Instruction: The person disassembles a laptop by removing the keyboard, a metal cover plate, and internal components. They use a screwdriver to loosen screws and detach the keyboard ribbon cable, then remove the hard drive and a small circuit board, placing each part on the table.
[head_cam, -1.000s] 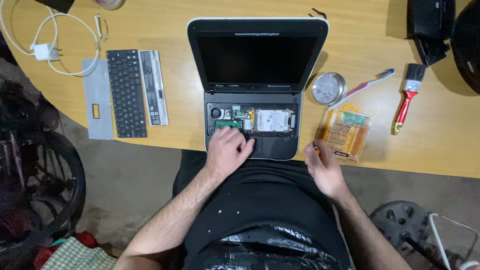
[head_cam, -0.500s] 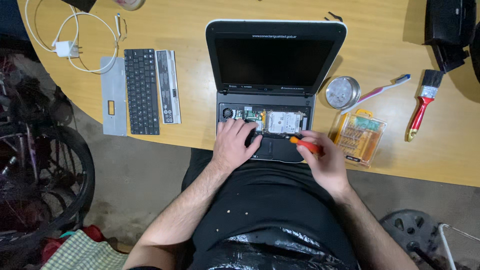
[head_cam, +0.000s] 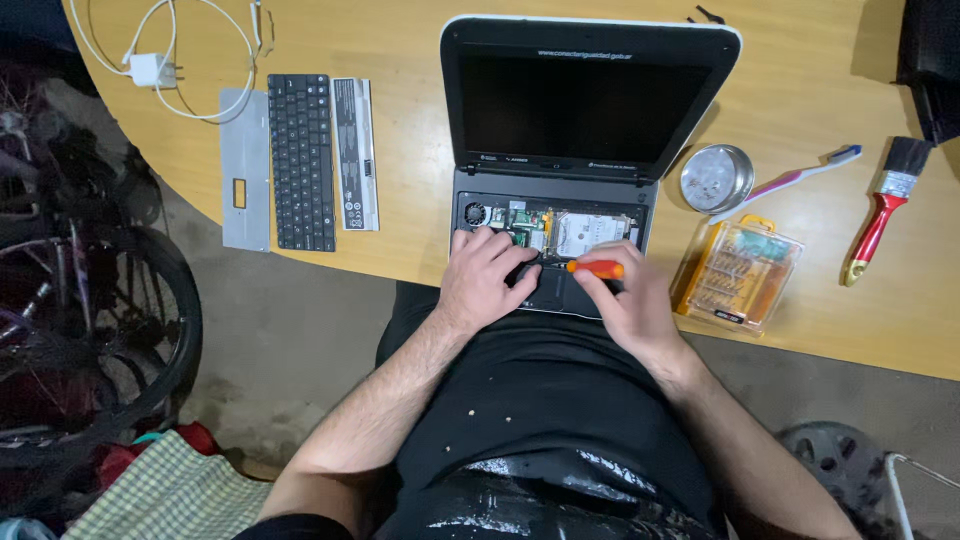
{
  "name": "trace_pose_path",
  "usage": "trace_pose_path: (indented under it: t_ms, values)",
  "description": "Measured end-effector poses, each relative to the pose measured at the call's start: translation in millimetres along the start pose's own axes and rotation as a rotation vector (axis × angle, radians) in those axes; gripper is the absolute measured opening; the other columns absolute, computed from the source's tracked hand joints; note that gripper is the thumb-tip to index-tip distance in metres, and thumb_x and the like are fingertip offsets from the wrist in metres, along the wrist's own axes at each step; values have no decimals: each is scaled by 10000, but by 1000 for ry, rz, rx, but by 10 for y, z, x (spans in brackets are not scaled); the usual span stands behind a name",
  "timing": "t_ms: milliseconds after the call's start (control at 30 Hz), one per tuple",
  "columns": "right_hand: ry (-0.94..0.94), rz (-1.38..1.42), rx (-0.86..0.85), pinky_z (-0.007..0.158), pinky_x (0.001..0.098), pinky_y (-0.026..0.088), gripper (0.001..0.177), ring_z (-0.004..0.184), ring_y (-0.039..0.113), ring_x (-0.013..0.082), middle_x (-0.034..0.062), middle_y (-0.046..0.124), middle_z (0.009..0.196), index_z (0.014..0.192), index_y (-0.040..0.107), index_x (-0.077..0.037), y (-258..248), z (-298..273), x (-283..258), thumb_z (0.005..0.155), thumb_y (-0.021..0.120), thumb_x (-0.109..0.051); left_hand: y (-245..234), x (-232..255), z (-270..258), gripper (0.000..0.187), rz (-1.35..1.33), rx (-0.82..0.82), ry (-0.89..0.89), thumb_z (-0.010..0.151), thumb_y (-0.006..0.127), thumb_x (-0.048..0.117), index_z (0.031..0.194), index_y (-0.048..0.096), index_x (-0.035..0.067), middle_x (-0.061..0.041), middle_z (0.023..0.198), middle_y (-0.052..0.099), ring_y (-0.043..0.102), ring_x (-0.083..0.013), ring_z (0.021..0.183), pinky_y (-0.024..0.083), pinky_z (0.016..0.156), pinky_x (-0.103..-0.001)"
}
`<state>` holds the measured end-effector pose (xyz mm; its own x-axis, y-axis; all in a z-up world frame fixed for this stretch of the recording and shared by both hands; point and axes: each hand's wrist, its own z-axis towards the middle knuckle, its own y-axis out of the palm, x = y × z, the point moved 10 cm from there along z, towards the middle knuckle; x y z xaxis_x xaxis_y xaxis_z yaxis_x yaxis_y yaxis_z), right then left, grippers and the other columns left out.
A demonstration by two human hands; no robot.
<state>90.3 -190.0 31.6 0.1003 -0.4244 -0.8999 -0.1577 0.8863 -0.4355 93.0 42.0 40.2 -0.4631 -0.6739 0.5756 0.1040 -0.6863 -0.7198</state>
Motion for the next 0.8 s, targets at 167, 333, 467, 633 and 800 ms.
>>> trace_pose_path:
  t_ms: [167, 333, 467, 633, 800]
  values:
    - [30, 0, -8, 1055, 565, 651, 114, 1281, 850, 460, 132, 882, 1306, 1273, 822, -91, 169, 67, -130, 1180, 862, -144, -21, -5, 7, 112, -1, -3, -2, 1029, 877, 349, 1078, 850, 252, 1, 856, 611, 681, -280, 887, 525, 890, -459]
    - [52, -48, 15, 1050, 576, 659, 171, 1259, 849, 494, 161, 897, 1304, 1275, 795, -63, 215, 51, -111, 1175, 886, -167, -7, -24, -7, 116, -9, 1, -7, 1033, 882, 347, 1068, 837, 247, -1, 855, 617, 678, -280, 890, 517, 891, -452]
    - [-25, -23, 41, 1075, 527, 662, 136, 1242, 867, 442, 147, 900, 1299, 1255, 830, -72, 194, 68, -187, 1143, 902, -99, -1, -36, -11, 145, -26, -6, -13, 1022, 892, 347, 1033, 813, 227, -17, 858, 621, 678, -292, 888, 519, 893, -466]
    - [-89, 21, 29, 1091, 504, 657, 138, 1219, 875, 441, 163, 904, 1270, 1247, 859, -65, 196, 69, -255, 1117, 906, -62, 31, -72, -32, 177, -35, -19, -23, 991, 900, 347, 1002, 783, 214, -25, 858, 628, 679, -295, 883, 523, 894, -474]
    - [-58, -48, -14, 1073, 488, 665, 132, 1220, 872, 420, 135, 905, 1277, 1268, 850, -79, 220, 69, -310, 1141, 882, -95, 73, -151, -79, 270, -81, -24, -62, 976, 930, 365, 968, 718, 196, -26, 853, 619, 691, -304, 889, 534, 908, -481]
